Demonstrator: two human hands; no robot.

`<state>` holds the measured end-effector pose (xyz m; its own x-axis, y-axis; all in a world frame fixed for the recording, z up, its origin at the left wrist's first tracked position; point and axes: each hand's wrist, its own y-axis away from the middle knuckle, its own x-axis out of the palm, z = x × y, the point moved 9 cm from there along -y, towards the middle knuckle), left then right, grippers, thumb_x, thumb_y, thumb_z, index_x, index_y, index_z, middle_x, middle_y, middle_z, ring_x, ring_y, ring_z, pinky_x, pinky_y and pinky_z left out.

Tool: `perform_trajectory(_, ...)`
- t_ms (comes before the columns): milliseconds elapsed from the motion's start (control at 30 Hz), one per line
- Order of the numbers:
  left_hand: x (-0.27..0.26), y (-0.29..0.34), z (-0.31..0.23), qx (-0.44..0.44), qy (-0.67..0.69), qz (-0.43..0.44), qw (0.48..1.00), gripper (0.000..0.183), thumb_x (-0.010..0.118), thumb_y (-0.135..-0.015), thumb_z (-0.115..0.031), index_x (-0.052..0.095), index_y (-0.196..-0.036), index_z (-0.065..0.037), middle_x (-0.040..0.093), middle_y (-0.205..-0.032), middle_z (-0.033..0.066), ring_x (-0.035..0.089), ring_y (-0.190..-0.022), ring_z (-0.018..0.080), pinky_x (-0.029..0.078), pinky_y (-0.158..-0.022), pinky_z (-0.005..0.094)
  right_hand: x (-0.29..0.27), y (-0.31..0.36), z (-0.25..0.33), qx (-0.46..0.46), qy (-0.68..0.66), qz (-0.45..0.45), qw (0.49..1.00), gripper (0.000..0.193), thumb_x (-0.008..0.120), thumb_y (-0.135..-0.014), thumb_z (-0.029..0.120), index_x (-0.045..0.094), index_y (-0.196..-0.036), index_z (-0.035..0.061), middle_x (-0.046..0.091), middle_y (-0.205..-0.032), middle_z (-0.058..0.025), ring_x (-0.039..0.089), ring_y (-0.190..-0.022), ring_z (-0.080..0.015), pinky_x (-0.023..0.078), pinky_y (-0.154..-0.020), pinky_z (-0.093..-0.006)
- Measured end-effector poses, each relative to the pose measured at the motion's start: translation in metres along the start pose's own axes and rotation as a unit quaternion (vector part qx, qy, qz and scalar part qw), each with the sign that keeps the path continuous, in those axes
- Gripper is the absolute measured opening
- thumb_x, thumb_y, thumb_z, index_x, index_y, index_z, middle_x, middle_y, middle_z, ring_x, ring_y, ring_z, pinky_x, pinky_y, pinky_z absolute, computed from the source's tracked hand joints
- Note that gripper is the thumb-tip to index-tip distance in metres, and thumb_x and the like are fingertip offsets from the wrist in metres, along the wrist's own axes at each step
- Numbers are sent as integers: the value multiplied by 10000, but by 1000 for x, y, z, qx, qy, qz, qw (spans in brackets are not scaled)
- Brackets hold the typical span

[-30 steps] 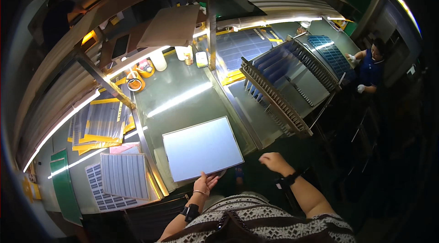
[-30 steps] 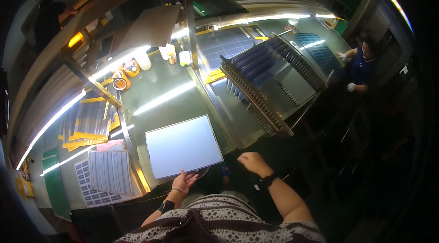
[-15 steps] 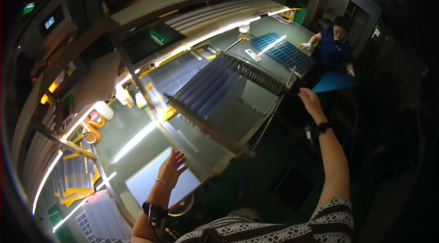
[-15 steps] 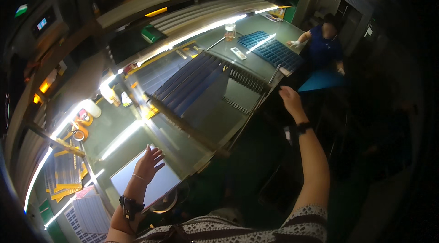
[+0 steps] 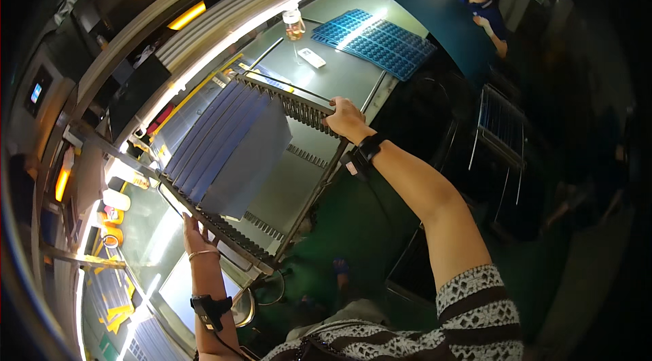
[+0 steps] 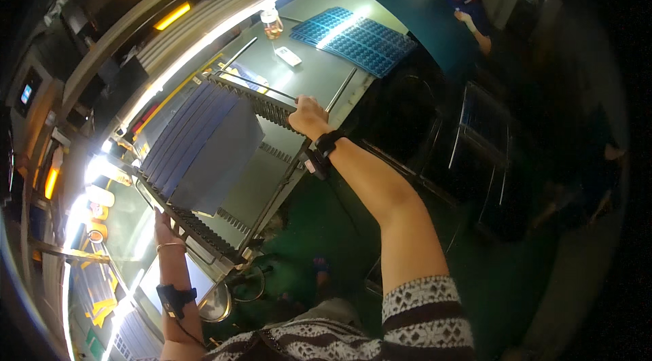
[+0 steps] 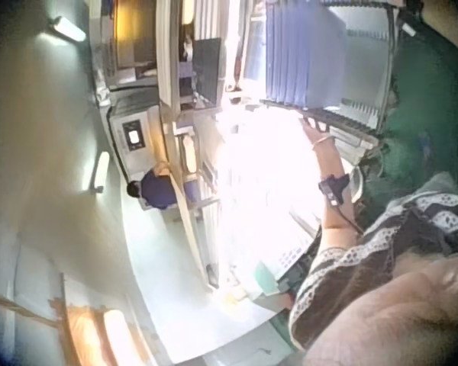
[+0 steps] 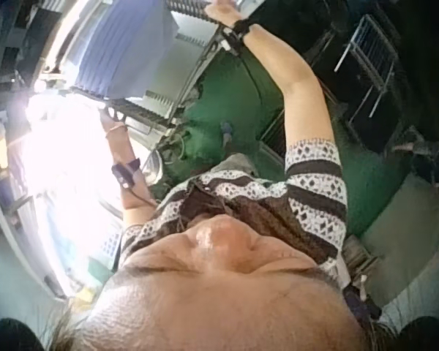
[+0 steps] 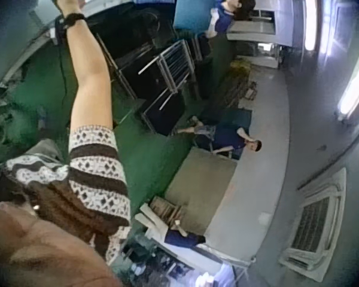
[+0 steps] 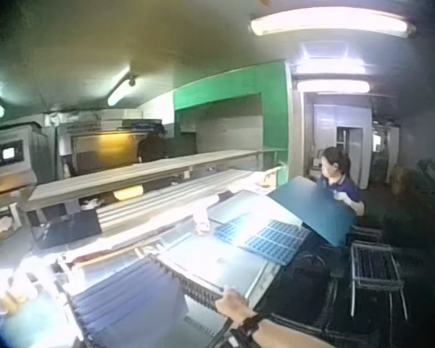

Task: Inspecting and organizing flat electronic panels and circuit boards from a storage rack to a workstation.

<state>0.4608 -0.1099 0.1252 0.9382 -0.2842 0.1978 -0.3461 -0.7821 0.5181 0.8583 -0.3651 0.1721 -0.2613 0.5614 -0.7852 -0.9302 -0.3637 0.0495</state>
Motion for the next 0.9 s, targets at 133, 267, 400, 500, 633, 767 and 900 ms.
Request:
perform_trajectory(133, 6, 45, 8, 21, -6, -58, 998, 402, 499, -822, -514, 508, -1062, -191, 507, -1062, -80, 447, -992, 123, 320, -836, 414, -36, 43, -36, -18, -77, -49, 996, 550, 710, -603, 245, 535, -1086, 52, 577, -912, -100, 576, -818, -224, 445, -704, -329)
perform_trajectory(267, 45, 111, 18, 52, 3, 75, 996, 287, 521, -845, -395, 507, -1046, -191, 521, -1005, -80, 459, -950, 95, 337, -794, 321, -89, 133, -91, -18, -354, -35, 935, 456, 702, -608, 126, 559, -1022, -1, 412, -688, 32, 396, -632, -83, 328, -557, -228)
perform_trajectory(400, 75, 167, 42, 108, -124, 179, 970, 211, 471, -894, -255, 509, -1049, -117, 467, -930, -37, 440, -885, 75, 340, -749, 254, -129, 246, -181, 94, -381, -115, 912, 401, 640, -751, 142, 524, -1088, -42, 559, -860, -25, 505, -775, -87, 410, -671, -228)
perform_trajectory(500, 100, 195, 80, 99, -192, 299, 930, 250, 467, -905, -251, 454, -1045, -44, 454, -1072, 74, 435, -972, 144, 353, -822, 288, -149, 339, -245, 176, -403, -170, 882, 291, 571, -830, 194, 572, -1015, -30, 584, -914, -21, 527, -829, -99, 409, -742, -221)
perform_trajectory(633, 123, 232, 159, -3, -169, 404, 899, 176, 496, -896, -193, 427, -913, -32, 449, -1166, 156, 438, -981, 170, 348, -868, 286, -164, 459, -347, 277, -388, -270, 837, 288, 563, -845, 202, 582, -1003, -39, 598, -950, -52, 543, -868, -134, 420, -766, -251)
perform_trajectory(767, 101, 225, 246, -63, -265, 424, 863, 232, 527, -880, -238, 455, -900, -18, 513, -1056, 122, 462, -858, 136, 374, -794, 266, -160, 524, -405, 337, -280, -340, 832, 302, 588, -833, 195, 575, -1018, -43, 599, -959, -65, 544, -879, -143, 419, -792, -255)
perform_trajectory(900, 38, 192, 361, -311, -377, 344, 802, 314, 526, -864, -315, 483, -959, -19, 519, -953, 88, 505, -807, 158, 438, -677, 295, -126, 509, -454, 321, -183, -324, 871, 301, 603, -818, 195, 579, -995, -47, 605, -941, -70, 554, -846, -138, 437, -756, -261)
